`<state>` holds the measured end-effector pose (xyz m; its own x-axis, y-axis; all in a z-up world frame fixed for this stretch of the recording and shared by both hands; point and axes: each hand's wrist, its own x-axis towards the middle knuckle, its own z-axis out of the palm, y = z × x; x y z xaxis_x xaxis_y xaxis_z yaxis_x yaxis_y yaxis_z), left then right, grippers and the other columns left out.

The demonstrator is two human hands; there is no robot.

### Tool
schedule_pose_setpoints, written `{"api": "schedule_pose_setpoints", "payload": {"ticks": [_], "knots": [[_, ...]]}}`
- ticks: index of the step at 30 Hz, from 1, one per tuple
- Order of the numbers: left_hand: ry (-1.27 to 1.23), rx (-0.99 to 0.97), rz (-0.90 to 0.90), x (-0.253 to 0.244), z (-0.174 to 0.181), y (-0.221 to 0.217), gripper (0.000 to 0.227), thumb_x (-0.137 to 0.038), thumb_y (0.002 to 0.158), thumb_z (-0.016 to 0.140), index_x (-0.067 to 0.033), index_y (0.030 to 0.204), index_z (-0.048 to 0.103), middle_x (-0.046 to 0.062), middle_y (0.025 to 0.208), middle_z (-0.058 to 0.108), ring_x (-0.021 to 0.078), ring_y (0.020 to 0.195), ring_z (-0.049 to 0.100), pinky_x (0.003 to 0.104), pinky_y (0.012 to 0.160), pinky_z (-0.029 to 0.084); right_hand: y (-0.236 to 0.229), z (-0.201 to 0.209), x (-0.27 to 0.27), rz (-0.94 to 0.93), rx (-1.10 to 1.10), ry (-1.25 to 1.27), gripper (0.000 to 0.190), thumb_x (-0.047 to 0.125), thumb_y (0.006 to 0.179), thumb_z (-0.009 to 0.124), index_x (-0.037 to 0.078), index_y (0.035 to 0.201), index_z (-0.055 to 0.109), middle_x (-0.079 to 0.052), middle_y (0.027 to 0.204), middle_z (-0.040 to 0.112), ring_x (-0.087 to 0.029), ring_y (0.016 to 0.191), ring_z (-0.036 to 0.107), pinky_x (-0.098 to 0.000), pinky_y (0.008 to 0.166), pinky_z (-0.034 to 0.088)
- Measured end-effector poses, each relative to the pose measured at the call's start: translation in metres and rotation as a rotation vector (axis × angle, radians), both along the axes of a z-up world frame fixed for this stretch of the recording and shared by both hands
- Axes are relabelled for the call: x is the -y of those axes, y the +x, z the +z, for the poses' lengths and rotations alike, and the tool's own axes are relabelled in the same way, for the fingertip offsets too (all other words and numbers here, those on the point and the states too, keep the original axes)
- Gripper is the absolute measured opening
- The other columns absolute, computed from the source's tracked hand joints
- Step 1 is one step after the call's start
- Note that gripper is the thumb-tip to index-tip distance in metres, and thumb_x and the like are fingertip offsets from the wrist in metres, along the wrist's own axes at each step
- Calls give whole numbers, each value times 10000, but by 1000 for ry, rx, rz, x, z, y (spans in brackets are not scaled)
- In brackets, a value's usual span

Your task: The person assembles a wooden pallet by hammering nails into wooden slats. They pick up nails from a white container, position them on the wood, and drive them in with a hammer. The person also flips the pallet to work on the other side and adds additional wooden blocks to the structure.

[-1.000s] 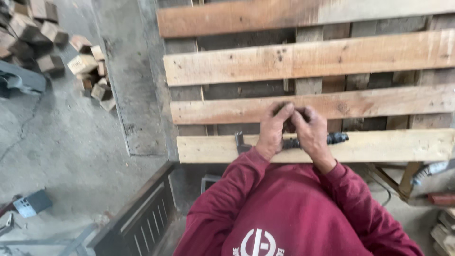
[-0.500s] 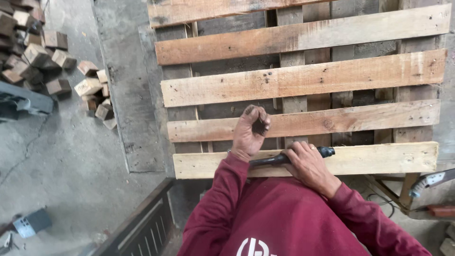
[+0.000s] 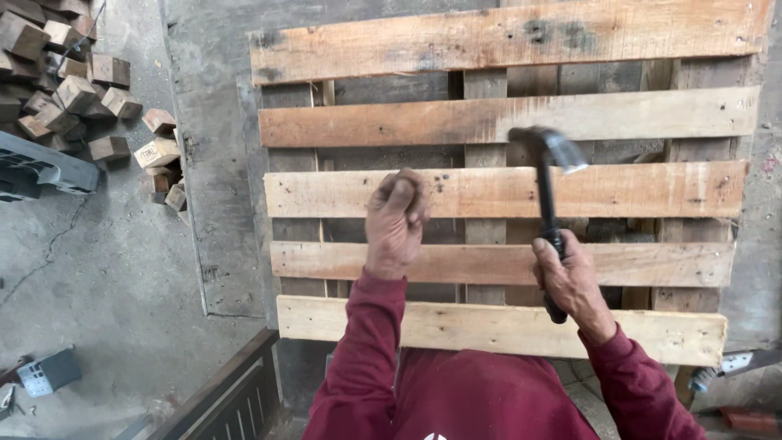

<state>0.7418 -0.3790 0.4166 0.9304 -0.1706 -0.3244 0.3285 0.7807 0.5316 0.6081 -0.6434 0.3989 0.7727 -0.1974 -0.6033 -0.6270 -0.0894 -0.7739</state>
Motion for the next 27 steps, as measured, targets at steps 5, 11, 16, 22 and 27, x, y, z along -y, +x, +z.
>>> {"api": "schedule_pose_setpoints", "payload": {"ticks": [5, 11, 16, 22, 27], "knots": [[293, -14, 76, 64, -64, 54, 128, -140, 985, 738, -43, 1068, 750, 30, 882, 709, 37, 567, 475, 196, 483, 350, 27, -9, 24, -100, 22, 100, 378, 224, 977, 611, 2, 1259, 491, -52, 713, 580, -137, 557, 584, -309, 487, 524], [730, 223, 56, 100, -111, 141, 190, -227, 1035, 688, -54, 1099, 733, 12, 961, 728, 78, 815, 638, 224, 691, 528, 41, -24, 28, -112, -31, 323, 412, 271, 983, 517, 65, 1330, 434, -39, 743, 608, -128, 502, 583, -306, 459, 539], [1088, 490, 101, 118, -126, 192, 223, -303, 1024, 676, -103, 1113, 720, 5, 952, 744, 95, 856, 698, 264, 732, 598, 45, -26, 30, -172, -78, 271, 426, 307, 998, 564, 7, 1287, 474, -55, 672, 525, -136, 475, 527, -334, 423, 500], [1337, 557, 135, 124, -136, 197, 207, -299, 1023, 687, -104, 1076, 734, 7, 866, 730, 101, 733, 686, 266, 626, 552, 93, -25, 35, 24, 117, 30, 458, 397, 978, 531, 30, 1252, 519, 1, 674, 556, -95, 494, 556, -276, 395, 476], [1253, 654, 118, 121, -130, 203, 235, -300, 1085, 619, -100, 1156, 719, 23, 952, 746, 105, 785, 689, 280, 654, 549, 145, -24, 39, 88, -37, -73, 413, 399, 1010, 530, 29, 1194, 525, -13, 646, 538, -100, 495, 526, -275, 419, 463]]}}
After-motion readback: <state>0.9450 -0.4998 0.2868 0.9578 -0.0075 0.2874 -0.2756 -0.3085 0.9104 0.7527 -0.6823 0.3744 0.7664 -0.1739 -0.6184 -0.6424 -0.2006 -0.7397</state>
